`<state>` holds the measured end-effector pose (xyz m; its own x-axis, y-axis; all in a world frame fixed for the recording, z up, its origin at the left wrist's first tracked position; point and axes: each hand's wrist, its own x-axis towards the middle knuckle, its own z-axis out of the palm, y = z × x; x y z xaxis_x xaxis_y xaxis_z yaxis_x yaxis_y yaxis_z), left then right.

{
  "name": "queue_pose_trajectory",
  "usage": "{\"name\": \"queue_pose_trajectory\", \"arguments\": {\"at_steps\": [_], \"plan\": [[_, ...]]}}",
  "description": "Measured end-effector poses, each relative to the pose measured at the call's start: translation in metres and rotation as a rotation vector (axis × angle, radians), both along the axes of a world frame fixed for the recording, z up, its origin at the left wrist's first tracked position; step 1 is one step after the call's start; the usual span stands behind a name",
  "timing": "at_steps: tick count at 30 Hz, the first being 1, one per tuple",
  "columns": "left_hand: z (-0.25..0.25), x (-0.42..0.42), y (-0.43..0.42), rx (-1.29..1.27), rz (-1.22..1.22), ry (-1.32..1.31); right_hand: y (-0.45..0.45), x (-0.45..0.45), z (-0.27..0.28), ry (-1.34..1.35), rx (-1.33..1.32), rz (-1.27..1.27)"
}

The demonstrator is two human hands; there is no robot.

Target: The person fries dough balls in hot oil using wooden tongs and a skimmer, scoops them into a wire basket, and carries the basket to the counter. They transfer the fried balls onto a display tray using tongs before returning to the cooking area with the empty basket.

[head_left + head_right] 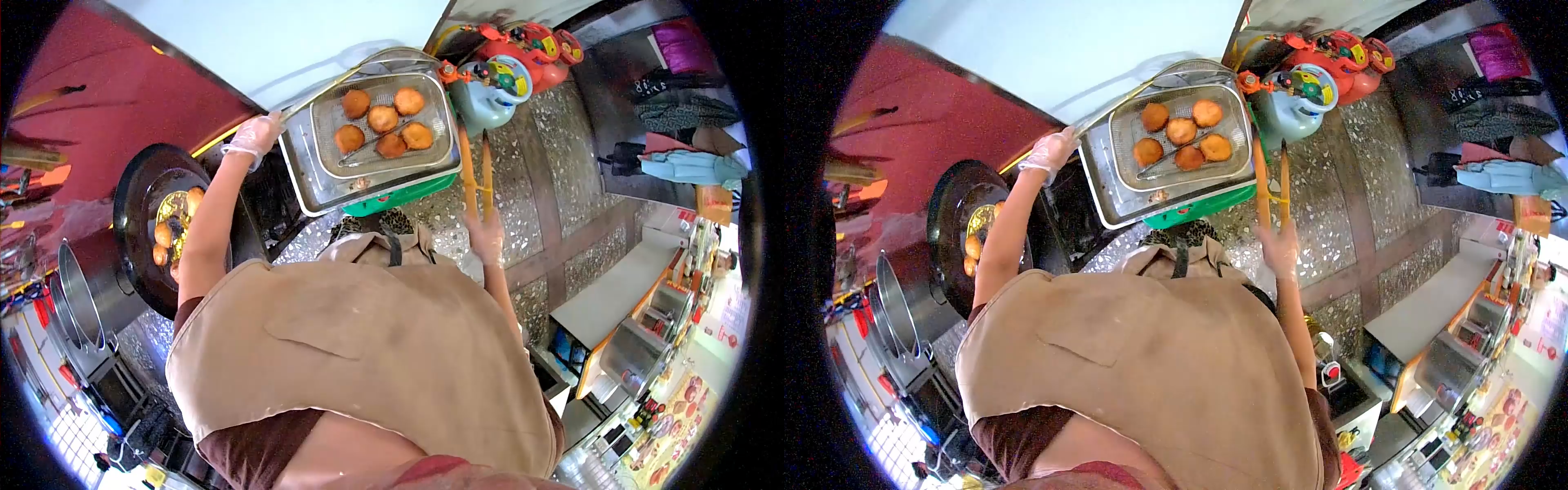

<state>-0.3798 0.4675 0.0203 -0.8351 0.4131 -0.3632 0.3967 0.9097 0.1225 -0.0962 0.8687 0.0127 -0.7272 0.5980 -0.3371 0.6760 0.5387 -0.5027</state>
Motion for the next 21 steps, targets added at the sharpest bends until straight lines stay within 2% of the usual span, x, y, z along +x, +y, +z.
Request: {"name": "queue_pose_trajectory", "arguments": {"at_steps": [5,7,9,11,12,13,14,15,16,17,18,19,20,21], "plan": [[-0.001,-0.003,-0.014,-0.004,-0.006,-0.092,0.008,0.028,-0.039,-0.039,-0.002,-0.104],[0.001,-0.002,-0.016,-0.03,0.027,-0.157,0.006,0.026,-0.042,0.04,-0.094,-0.118],[-0.021,-0.005,-0.021,-0.041,0.045,-0.182,-0.001,0.017,-0.03,0.031,-0.084,-0.1],[-0.045,-0.01,-0.022,0.074,0.085,-0.151,-0.012,0.01,-0.016,0.012,-0.074,-0.092],[-0.035,-0.01,-0.013,0.053,0.153,-0.239,-0.015,0.005,-0.012,-0.002,-0.162,-0.079],[-0.092,-0.022,-0.028,0.025,0.19,-0.207,-0.018,0.003,-0.01,-0.006,-0.246,-0.076],[-0.098,-0.016,-0.027,0.065,0.211,-0.203,-0.018,0.011,-0.024,0.016,-0.227,-0.116],[-0.099,-0.014,-0.022,0.004,0.257,-0.273,-0.016,0.02,-0.05,0.114,-0.126,0.055],[-0.097,-0.009,-0.019,-0.015,0.089,-0.172,-0.01,0.022,-0.061,0.211,0.003,0.21],[-0.127,-0.015,-0.023,0.035,0.182,-0.174,-0.023,0.012,-0.041,0.234,-0.271,-0.012],[-0.119,-0.011,-0.014,0.055,0.236,-0.106,-0.031,0.008,-0.021,-0.018,-0.242,-0.088],[-0.113,-0.01,-0.014,0.125,0.274,-0.121,-0.036,0.007,-0.005,0.13,-0.282,-0.056],[-0.093,-0.003,-0.004,0.177,0.351,-0.137,-0.041,0.006,0.007,0.077,-0.417,-0.164],[-0.098,0.002,-0.008,0.239,0.344,-0.033,-0.046,0.007,0.013,0.025,-0.573,-0.26]]}}
